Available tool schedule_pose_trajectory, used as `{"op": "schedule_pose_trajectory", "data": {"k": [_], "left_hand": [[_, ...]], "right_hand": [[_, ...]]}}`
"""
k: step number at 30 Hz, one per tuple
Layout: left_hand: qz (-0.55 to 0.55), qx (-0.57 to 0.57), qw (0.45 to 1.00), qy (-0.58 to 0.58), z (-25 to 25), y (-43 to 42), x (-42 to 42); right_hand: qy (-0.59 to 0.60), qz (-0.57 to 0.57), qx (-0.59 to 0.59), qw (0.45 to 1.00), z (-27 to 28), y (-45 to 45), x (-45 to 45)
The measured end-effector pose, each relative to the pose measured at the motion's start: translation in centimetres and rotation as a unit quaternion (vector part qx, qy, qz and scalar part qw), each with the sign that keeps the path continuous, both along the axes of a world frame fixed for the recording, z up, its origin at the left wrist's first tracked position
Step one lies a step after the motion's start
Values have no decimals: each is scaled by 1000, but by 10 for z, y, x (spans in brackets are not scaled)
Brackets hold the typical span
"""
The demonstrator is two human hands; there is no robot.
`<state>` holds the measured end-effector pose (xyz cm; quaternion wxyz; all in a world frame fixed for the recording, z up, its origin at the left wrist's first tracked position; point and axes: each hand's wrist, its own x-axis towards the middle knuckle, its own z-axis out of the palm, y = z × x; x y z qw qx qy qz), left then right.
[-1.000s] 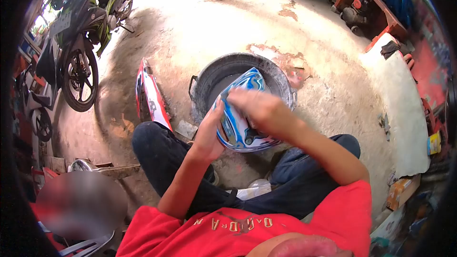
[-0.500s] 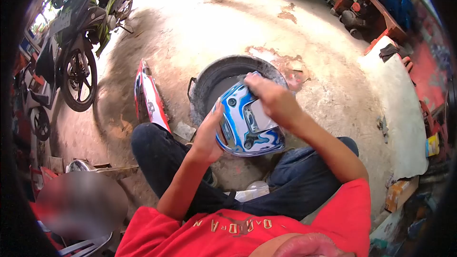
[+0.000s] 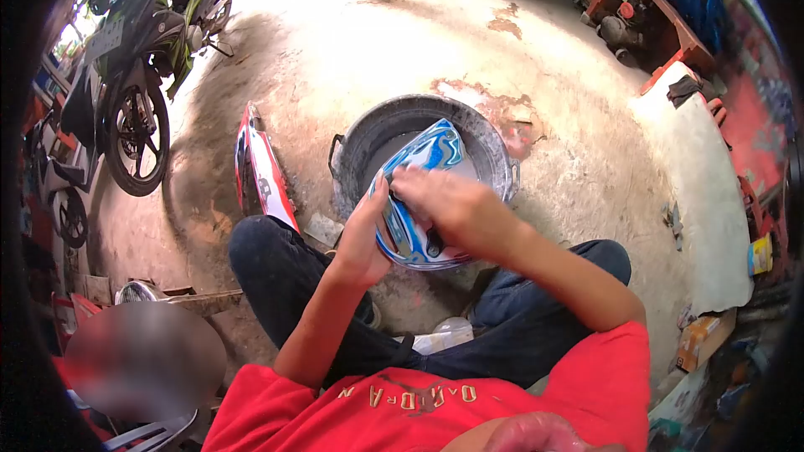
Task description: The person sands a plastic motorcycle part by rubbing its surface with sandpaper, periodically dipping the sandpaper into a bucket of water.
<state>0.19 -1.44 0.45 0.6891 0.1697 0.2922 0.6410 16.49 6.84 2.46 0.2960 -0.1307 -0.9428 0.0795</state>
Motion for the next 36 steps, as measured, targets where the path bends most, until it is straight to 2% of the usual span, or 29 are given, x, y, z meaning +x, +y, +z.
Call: {"op": "schedule_pose_trajectory", "data": {"k": [3,5,8,11,13,17,21,22,25,27,29,32,36], "left_hand": [[-22,-6,1000,-2,2,-2,-1],[-35,-8,999,-16,8,-2,0],[-54,15,997,-61,-21,-1,-13],[4,-5,1000,9,4,-2,0],[-15,-8,1000,4,10,-3,0],[-7,-16,1000,-10,6,-1,-1],[13,-33,999,13,5,-2,0],[-15,-16,1000,-20,1,-1,-3],[-23,-4,1000,-14,4,-2,-2],[-7,-4,1000,-16,4,-1,-2],[-3,-5,1000,-20,7,-3,-2],[-17,-8,1000,-6,9,-2,-3],[-5,-2,1000,-12,6,-2,-1]], "right_hand": [[11,-105,-40,994,1,40,8],[5,-86,-52,995,-9,41,15],[14,30,10,999,9,-11,-2],[5,-12,12,1000,3,14,7],[-19,-105,-36,994,0,40,14],[-32,-73,46,996,-9,25,10],[-32,-42,18,998,2,21,10],[-30,-75,13,997,-4,26,10],[-37,-76,25,996,-2,20,7],[-28,-20,19,999,6,2,3],[-24,-9,12,1000,9,1,2],[-43,-100,2,994,-3,34,14],[-19,-51,14,998,-1,18,7]]}}
